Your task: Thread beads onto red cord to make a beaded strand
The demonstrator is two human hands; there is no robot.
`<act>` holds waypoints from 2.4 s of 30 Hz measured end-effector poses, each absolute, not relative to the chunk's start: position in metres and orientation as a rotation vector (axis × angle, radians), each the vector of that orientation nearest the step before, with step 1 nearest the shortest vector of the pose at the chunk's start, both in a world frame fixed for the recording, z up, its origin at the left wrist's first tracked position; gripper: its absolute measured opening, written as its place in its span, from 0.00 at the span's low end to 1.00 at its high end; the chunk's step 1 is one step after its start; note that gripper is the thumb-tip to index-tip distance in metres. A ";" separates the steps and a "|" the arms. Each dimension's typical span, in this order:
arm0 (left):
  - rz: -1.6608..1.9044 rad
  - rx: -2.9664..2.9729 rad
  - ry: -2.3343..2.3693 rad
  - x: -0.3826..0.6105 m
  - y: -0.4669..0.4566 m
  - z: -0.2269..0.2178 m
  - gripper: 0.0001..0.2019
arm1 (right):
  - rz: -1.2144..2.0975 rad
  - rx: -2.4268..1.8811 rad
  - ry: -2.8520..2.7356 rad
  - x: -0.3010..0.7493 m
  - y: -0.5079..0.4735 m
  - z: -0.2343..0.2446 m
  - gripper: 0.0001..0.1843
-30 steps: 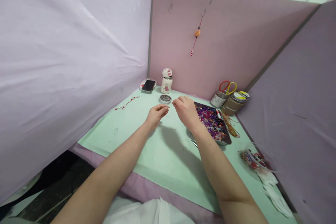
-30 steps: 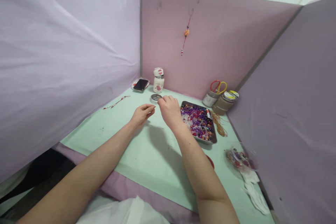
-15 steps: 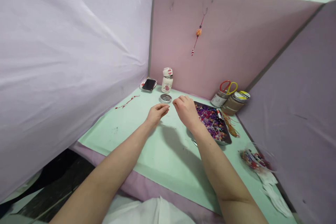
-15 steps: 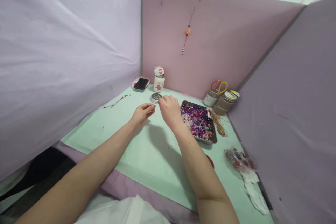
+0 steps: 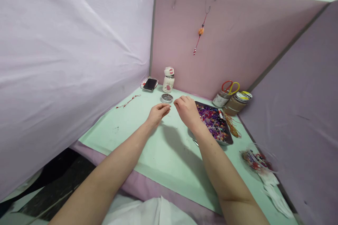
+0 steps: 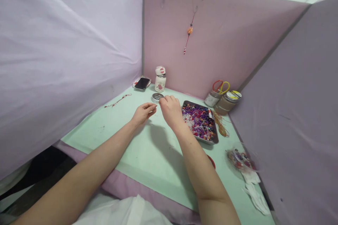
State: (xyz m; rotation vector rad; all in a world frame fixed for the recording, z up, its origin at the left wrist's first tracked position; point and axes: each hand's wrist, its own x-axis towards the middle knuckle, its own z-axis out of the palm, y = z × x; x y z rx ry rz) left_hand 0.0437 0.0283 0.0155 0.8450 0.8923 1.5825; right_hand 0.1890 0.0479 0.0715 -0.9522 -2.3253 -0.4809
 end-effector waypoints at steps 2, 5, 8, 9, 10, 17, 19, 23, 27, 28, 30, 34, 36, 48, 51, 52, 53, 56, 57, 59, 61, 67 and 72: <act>1.581 0.841 0.895 0.044 0.028 0.016 0.13 | -0.476 -0.953 -2.332 0.189 0.048 0.071 0.08; 1.572 0.845 0.898 0.044 0.027 0.016 0.13 | -0.463 -0.960 -2.345 0.188 0.048 0.070 0.08; 1.568 0.854 0.897 0.045 0.027 0.017 0.14 | -0.456 -0.971 -2.362 0.188 0.049 0.069 0.08; 1.567 0.853 0.897 0.045 0.027 0.018 0.13 | -0.455 -0.975 -2.367 0.189 0.049 0.069 0.08; 1.566 0.853 0.896 0.045 0.027 0.018 0.13 | -0.454 -0.979 -2.370 0.189 0.049 0.069 0.08; 1.547 0.865 0.893 0.044 0.028 0.014 0.14 | -0.366 -0.992 -2.394 0.188 0.049 0.069 0.09; 1.533 0.879 0.900 0.044 0.028 0.013 0.14 | -0.324 -1.001 -2.396 0.188 0.048 0.070 0.09; 1.509 0.912 0.901 0.044 0.028 0.013 0.14 | -0.251 -1.005 -2.402 0.188 0.049 0.070 0.09; 1.503 0.930 0.889 0.044 0.027 0.014 0.14 | -0.171 -0.994 -2.396 0.188 0.051 0.068 0.08; 1.504 0.931 0.886 0.044 0.027 0.014 0.14 | -0.151 -0.988 -2.390 0.188 0.051 0.068 0.08; 1.505 0.930 0.879 0.045 0.026 0.015 0.13 | -0.118 -0.971 -2.376 0.188 0.052 0.066 0.08; 1.507 0.920 0.868 0.045 0.026 0.015 0.12 | -0.027 -0.919 -2.347 0.188 0.054 0.064 0.09; 1.505 0.920 0.864 0.045 0.027 0.014 0.12 | 0.035 -0.891 -2.327 0.188 0.055 0.063 0.09; 1.524 0.818 0.805 0.044 0.025 0.016 0.11 | 1.160 -0.985 -1.521 0.173 0.064 0.040 0.11; 1.533 0.833 0.831 0.045 0.025 0.016 0.11 | 1.331 -0.959 -1.369 0.172 0.067 0.037 0.13; 1.536 0.840 0.844 0.045 0.025 0.015 0.11 | 1.376 -0.952 -1.332 0.173 0.068 0.037 0.14; 1.540 0.845 0.854 0.045 0.026 0.015 0.12 | 1.417 -0.944 -1.301 0.173 0.069 0.037 0.15; 1.573 0.846 0.873 0.044 0.026 0.013 0.13 | 1.496 -0.927 -1.259 0.173 0.069 0.037 0.15; 1.587 0.846 0.878 0.043 0.027 0.012 0.13 | 1.499 -0.930 -1.263 0.173 0.069 0.037 0.15; 1.610 0.851 0.883 0.043 0.027 0.012 0.13 | 1.481 -0.945 -1.289 0.172 0.068 0.037 0.16; 1.624 0.855 0.884 0.043 0.027 0.012 0.13 | 1.461 -0.960 -1.323 0.171 0.067 0.036 0.16; 1.669 0.837 0.909 0.044 0.028 0.011 0.13 | 1.402 -0.968 -1.424 0.168 0.062 0.034 0.16; 1.697 0.807 0.840 0.044 0.027 0.012 0.12 | 1.317 -0.992 -1.416 0.167 0.061 0.034 0.15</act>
